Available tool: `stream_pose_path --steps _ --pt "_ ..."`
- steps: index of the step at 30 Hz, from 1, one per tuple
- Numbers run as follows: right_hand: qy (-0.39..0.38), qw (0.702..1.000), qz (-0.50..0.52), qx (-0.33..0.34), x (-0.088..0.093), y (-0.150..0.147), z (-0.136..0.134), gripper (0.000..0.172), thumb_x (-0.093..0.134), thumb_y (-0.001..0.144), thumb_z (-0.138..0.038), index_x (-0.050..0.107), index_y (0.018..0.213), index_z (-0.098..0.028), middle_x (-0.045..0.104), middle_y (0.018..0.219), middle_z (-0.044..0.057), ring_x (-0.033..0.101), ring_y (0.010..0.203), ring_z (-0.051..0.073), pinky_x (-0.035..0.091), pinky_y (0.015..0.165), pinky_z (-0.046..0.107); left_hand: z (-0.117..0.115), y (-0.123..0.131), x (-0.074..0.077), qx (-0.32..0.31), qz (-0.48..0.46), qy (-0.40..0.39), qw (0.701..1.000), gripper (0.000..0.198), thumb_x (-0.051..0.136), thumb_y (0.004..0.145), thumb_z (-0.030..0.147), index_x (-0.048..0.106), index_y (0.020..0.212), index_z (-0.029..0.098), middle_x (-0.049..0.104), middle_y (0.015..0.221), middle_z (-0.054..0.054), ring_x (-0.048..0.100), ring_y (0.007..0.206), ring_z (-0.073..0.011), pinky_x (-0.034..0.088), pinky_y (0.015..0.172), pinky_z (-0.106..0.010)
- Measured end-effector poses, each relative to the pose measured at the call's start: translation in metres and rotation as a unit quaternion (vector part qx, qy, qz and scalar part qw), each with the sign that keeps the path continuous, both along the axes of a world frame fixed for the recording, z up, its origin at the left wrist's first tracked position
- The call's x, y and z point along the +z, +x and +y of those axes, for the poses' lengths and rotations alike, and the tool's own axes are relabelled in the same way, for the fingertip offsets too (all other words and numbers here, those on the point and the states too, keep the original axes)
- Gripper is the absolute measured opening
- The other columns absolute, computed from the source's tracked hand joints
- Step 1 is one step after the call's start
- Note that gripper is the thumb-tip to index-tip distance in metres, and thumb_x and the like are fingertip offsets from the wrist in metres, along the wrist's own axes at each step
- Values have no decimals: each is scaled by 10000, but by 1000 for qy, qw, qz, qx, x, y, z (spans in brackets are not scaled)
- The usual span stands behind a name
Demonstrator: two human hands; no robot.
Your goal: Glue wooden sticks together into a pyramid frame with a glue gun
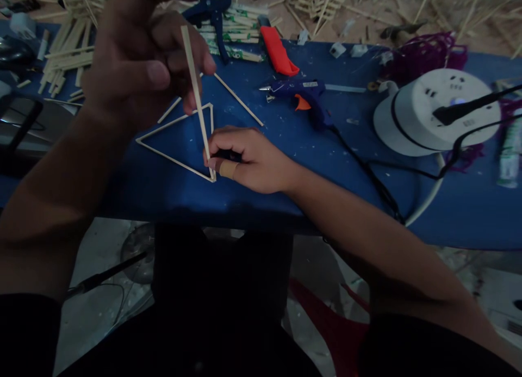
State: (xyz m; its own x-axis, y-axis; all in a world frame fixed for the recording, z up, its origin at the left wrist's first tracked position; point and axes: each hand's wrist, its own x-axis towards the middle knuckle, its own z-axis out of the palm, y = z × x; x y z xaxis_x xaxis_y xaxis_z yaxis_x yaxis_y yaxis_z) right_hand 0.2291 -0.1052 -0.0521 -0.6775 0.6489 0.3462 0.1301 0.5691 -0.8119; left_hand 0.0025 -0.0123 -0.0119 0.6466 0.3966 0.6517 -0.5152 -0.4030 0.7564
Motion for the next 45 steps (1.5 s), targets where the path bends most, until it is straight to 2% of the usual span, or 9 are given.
stream_pose_path --steps 3,5,8,13,15,23,30,38,45 --pt "7 1000 1 -2 -1 1 0 293 698 1120 -422 739 952 -185 766 969 43 690 899 158 542 846 302 6 -10 6 -12 140 -45 989 651 590 720 47 677 1361 124 885 1128 49 852 1050 -156 680 842 -283" --pt "9 1000 3 -4 -2 1 0 293 693 1120 -422 743 954 -185 767 977 45 691 890 158 541 833 301 8 -17 10 55 230 66 969 489 658 778 79 746 1259 83 859 1172 -37 814 1122 -172 648 953 -320" --pt "10 1000 6 -10 -3 0 1 310 706 1108 -450 751 951 -187 769 969 45 689 872 160 541 818 302 6 -24 15 93 381 211 895 446 703 918 256 773 1314 64 824 1342 -160 769 1265 -270 590 1156 -479" --pt "17 1000 7 -17 -2 -1 1 334 761 1074 -492 763 934 -188 775 926 38 678 846 158 549 848 315 2 -22 11 62 483 245 839 782 878 833 611 723 1485 208 733 1521 -128 685 1414 -358 525 1273 -629" --pt "17 1000 7 -18 -1 0 1 344 769 1070 -504 767 932 -190 776 924 39 680 847 161 551 857 322 1 -19 8 47 486 247 837 752 928 787 634 765 1414 253 729 1493 -106 673 1406 -349 534 1266 -607" --pt "4 1000 11 -8 -1 1 1 328 788 1064 -492 771 923 -196 784 930 46 706 861 175 558 866 326 -6 -15 8 21 487 254 835 618 1048 700 381 838 1260 228 696 1441 -94 670 1339 -318 563 1198 -513" --pt "-8 1000 1 -11 1 0 0 334 790 1049 -519 771 917 -213 791 930 40 693 847 178 564 851 327 -6 -16 10 16 499 228 836 360 1017 772 361 925 1113 289 643 1568 -112 616 1449 -376 505 1245 -605" --pt "-8 1000 -4 5 3 0 1 318 770 1068 -504 774 940 -213 796 951 46 702 869 180 562 861 325 -6 -16 9 10 495 245 833 340 968 807 417 926 1119 288 648 1557 -98 612 1416 -328 486 1302 -559" --pt "8 1000 -12 7 3 1 1 268 767 1077 -452 774 962 -210 798 966 35 705 870 164 557 861 309 -7 -15 9 18 511 243 825 364 1002 796 372 926 1144 300 621 1596 -109 592 1460 -366 460 1307 -621"
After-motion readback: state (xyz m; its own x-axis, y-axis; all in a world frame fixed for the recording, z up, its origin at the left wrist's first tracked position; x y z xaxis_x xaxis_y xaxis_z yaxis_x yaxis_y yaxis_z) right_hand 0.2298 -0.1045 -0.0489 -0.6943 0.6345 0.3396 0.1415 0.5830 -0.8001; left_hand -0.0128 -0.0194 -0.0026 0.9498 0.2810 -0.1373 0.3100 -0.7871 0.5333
